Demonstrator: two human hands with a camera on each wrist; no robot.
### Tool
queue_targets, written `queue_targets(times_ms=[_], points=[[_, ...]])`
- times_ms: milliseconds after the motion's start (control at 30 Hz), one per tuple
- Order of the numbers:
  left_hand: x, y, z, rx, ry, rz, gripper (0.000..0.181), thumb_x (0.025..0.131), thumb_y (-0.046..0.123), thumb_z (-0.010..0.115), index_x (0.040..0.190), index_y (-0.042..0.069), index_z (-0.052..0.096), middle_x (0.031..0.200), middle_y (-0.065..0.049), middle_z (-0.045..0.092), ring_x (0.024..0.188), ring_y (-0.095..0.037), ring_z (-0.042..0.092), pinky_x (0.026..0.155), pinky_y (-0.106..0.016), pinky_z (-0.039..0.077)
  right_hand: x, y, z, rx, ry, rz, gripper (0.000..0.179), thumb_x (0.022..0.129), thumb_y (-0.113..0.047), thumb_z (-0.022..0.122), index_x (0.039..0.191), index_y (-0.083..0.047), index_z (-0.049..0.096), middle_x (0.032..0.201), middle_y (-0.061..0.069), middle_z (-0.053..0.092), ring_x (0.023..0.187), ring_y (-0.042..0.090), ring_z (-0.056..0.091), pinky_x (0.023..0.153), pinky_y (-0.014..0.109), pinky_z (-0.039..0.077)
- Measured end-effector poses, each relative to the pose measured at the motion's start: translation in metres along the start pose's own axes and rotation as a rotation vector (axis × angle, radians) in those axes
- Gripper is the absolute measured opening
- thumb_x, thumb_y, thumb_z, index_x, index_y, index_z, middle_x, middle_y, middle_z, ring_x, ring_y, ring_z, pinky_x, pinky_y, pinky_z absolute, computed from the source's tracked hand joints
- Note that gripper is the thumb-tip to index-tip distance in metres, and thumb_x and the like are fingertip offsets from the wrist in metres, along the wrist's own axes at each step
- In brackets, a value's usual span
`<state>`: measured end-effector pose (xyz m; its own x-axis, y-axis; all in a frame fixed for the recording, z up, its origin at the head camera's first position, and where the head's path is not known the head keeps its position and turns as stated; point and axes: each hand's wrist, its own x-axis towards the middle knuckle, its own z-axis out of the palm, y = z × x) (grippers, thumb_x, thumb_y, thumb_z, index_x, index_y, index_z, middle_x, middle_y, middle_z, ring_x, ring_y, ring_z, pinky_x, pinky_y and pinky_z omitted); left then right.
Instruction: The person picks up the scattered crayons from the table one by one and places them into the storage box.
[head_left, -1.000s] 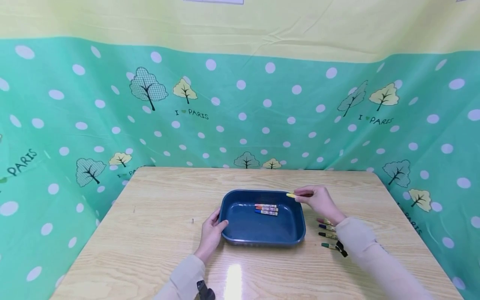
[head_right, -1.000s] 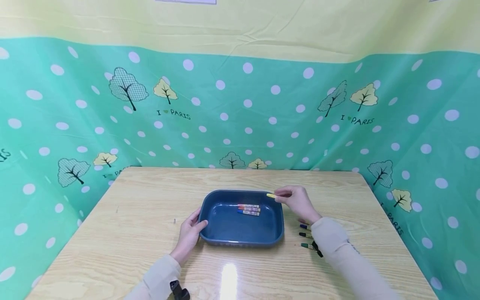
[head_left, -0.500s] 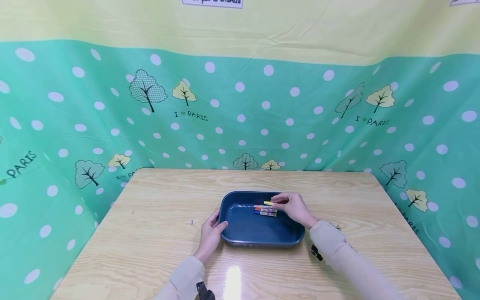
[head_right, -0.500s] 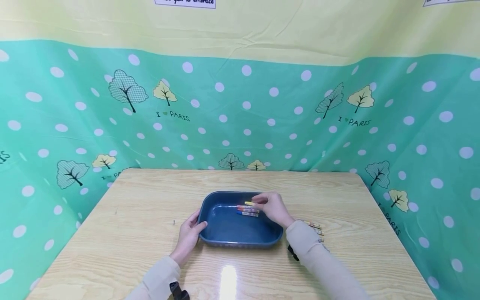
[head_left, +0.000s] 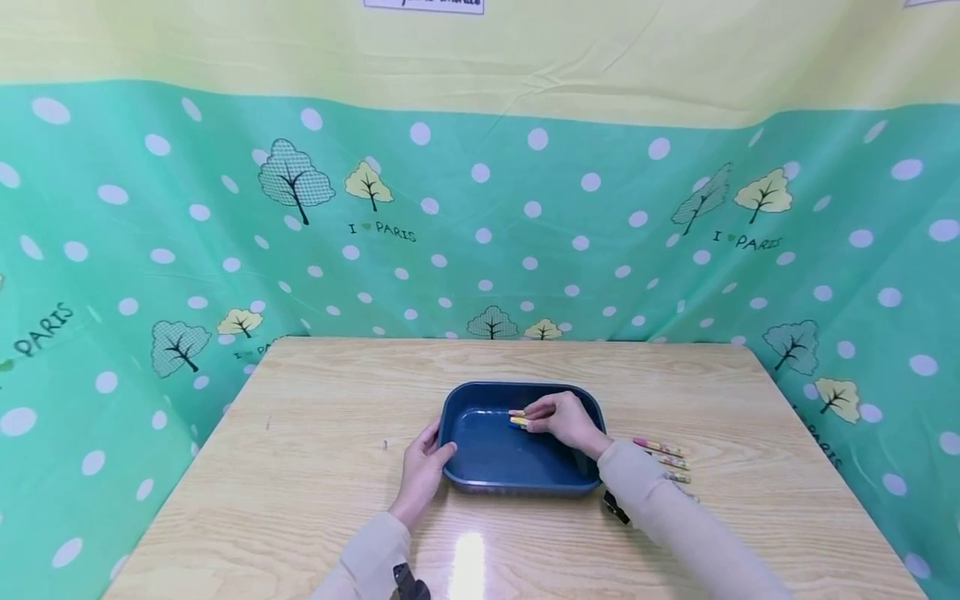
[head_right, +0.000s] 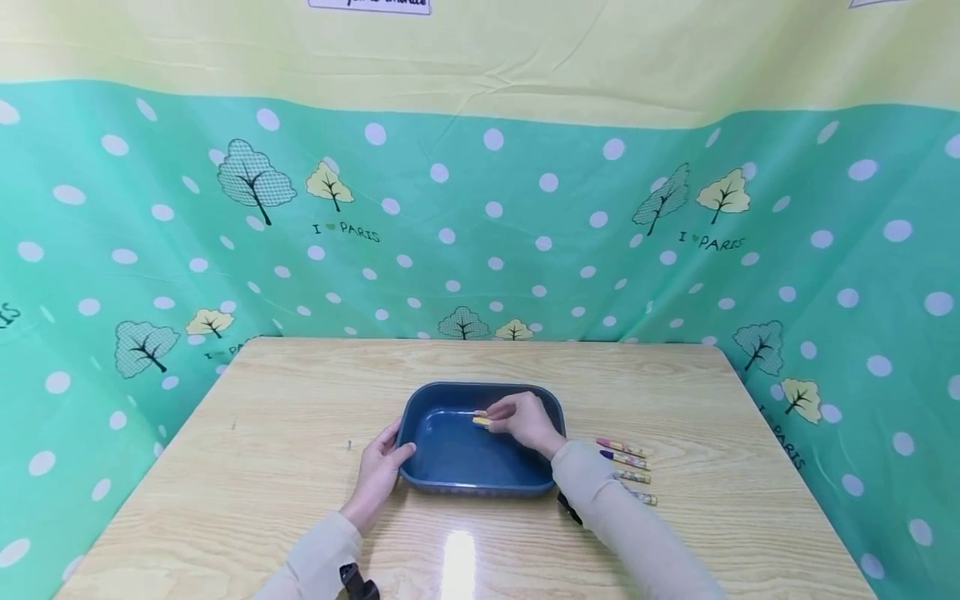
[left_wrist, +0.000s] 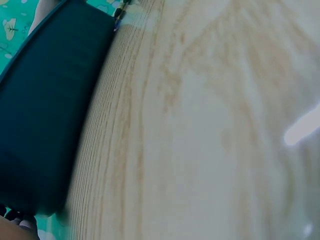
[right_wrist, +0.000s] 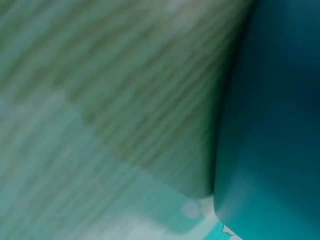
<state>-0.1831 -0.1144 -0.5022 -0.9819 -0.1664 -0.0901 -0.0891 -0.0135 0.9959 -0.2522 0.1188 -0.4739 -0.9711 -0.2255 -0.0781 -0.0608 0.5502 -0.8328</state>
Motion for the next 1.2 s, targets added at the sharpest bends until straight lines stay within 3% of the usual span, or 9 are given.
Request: queue_targets(times_ms=[200, 567, 767, 967, 1200], points=[[0.0010, -0.0003, -0.0005, 0.000, 0.002, 0.015, 0.050, 0.084, -0.004, 0.053, 0.133, -0.006, 0.041, 0.140, -0.025, 0.037, 0.128, -0.036, 0.038, 0.106, -0.041, 0.035, -0.0012, 0.0009, 0.0049, -0.082, -0.017, -0.044, 0.014, 0.073, -0.005, 0.074, 0.086, -0.009, 0.073, 0.081, 0.002, 0.071, 0.074, 0.011, 0.065, 0.069, 0.028, 0.057], [-0.0007, -0.0035, -0.0016, -0.015, 0.006, 0.007, 0.051, 0.083, -0.004, 0.053, 0.133, -0.007, 0.042, 0.140, -0.024, 0.038, 0.128, -0.036, 0.039, 0.106, -0.040, 0.036, -0.0033, 0.0059, 0.0089, -0.139, -0.022, -0.102, 0.014, 0.075, -0.005, 0.071, 0.089, -0.009, 0.073, 0.083, 0.001, 0.070, 0.076, 0.010, 0.064, 0.069, 0.027, 0.057], [-0.0010, -0.0011, -0.0019, -0.011, -0.002, 0.008, 0.051, 0.084, -0.003, 0.053, 0.133, -0.006, 0.042, 0.140, -0.024, 0.038, 0.128, -0.035, 0.039, 0.106, -0.040, 0.036, -0.0016, 0.0030, 0.0069, -0.099, -0.004, -0.071, 0.015, 0.077, -0.001, 0.069, 0.090, -0.008, 0.072, 0.083, 0.002, 0.071, 0.076, 0.010, 0.065, 0.065, 0.025, 0.057], [-0.0013, 0.0000, -0.0016, -0.011, -0.008, -0.003, 0.051, 0.085, -0.002, 0.053, 0.134, -0.006, 0.040, 0.141, -0.024, 0.037, 0.128, -0.035, 0.038, 0.106, -0.039, 0.035, -0.0018, -0.0011, 0.0047, -0.083, 0.014, -0.064, 0.017, 0.079, -0.007, 0.069, 0.095, -0.008, 0.072, 0.087, 0.002, 0.071, 0.080, 0.011, 0.066, 0.071, 0.028, 0.057], [-0.0028, 0.0025, -0.0002, 0.001, -0.010, -0.005, 0.051, 0.085, -0.001, 0.053, 0.135, -0.005, 0.039, 0.142, -0.024, 0.035, 0.129, -0.036, 0.038, 0.106, -0.040, 0.035, -0.0045, -0.0032, 0.0008, 0.053, 0.075, -0.001, 0.021, 0.079, -0.010, 0.069, 0.100, -0.009, 0.071, 0.094, 0.001, 0.070, 0.085, 0.012, 0.065, 0.078, 0.031, 0.057]])
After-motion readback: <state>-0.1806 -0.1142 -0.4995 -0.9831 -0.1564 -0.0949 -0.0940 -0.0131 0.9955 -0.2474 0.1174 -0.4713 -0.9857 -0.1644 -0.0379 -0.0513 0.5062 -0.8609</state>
